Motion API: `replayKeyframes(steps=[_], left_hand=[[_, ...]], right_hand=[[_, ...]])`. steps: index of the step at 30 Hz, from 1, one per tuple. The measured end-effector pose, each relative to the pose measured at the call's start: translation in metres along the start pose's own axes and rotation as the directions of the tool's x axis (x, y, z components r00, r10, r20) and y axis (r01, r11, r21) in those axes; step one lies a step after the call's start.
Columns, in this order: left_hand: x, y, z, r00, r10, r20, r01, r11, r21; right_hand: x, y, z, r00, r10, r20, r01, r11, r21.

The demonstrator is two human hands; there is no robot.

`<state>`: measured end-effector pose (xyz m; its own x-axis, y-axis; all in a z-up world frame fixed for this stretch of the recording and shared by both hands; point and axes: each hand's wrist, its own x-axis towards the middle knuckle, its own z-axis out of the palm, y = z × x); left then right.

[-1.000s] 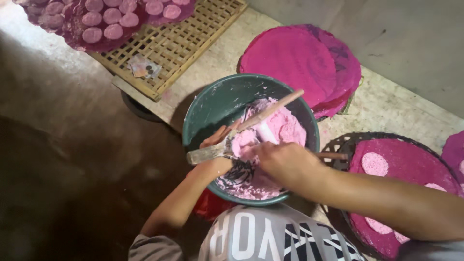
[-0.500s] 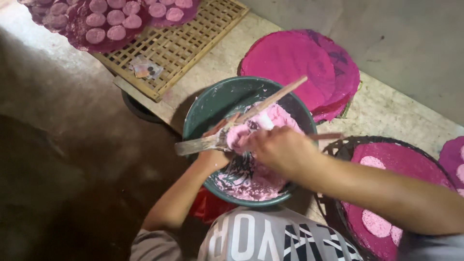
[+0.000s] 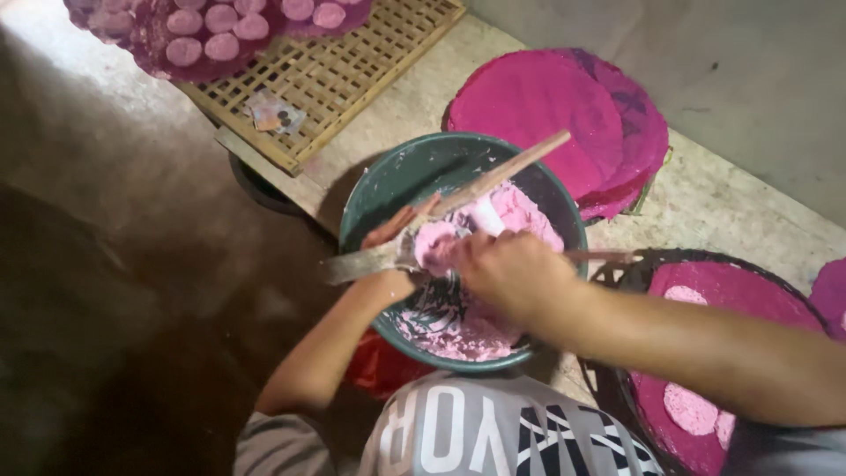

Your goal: The person scoops pink dough from a green bowl and presses it into a circular mold on a pink mat, then removes the shaped dough and places it on a tray. The process is repeated multiple times to produce uniform round pieces.

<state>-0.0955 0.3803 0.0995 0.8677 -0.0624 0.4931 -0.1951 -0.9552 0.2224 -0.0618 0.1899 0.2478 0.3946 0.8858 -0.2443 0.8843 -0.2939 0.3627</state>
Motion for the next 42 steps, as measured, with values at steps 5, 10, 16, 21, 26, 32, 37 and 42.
replayKeyframes(steps=[5, 10, 16, 21, 26, 32, 37, 42], left_hand=[[-0.009, -0.01, 0.007, 0.944, -0.239, 0.227, 0.293, 0.924, -0.246], [-0.007, -0.04, -0.016, 0.944, -0.188, -0.271, 0.17, 0.982, -0.087], [0.01, -0.024, -0.002, 0.912, -0.161, -0.378, 0.149, 0.987, -0.061], [0.028, -0.043, 0.001, 0.916, -0.298, -0.269, 0.256, 0.95, -0.181], [0.029, -0.015, -0.004, 0.972, -0.216, -0.091, 0.233, 0.927, 0.293], [0.049, -0.028, -0.001, 0.812, -0.584, -0.001, 0.584, 0.812, 0.01], [0.026, -0.062, 0.009, 0.839, -0.468, -0.276, 0.319, 0.836, -0.447], [0.004, -0.018, 0.025, 0.772, -0.509, 0.382, 0.385, -0.104, -0.917]], right_hand=[[-0.025, 0.009, 0.021, 0.991, 0.038, -0.129, 0.005, 0.948, 0.317], [-0.05, 0.033, 0.042, 0.904, 0.293, -0.311, -0.021, 0.758, 0.652], [-0.001, -0.032, 0.091, 0.732, 0.479, -0.485, 0.309, 0.4, 0.863], [-0.027, -0.035, 0.122, 0.862, 0.477, -0.172, 0.058, 0.246, 0.968], [-0.016, -0.001, 0.125, 0.814, 0.575, 0.079, -0.183, 0.125, 0.975], [-0.015, -0.028, 0.124, 0.824, 0.534, -0.19, 0.047, 0.27, 0.962], [-0.044, -0.015, 0.135, 0.935, 0.353, -0.036, -0.121, 0.412, 0.903], [-0.053, 0.012, 0.131, 0.9, 0.391, -0.195, -0.099, 0.617, 0.781]])
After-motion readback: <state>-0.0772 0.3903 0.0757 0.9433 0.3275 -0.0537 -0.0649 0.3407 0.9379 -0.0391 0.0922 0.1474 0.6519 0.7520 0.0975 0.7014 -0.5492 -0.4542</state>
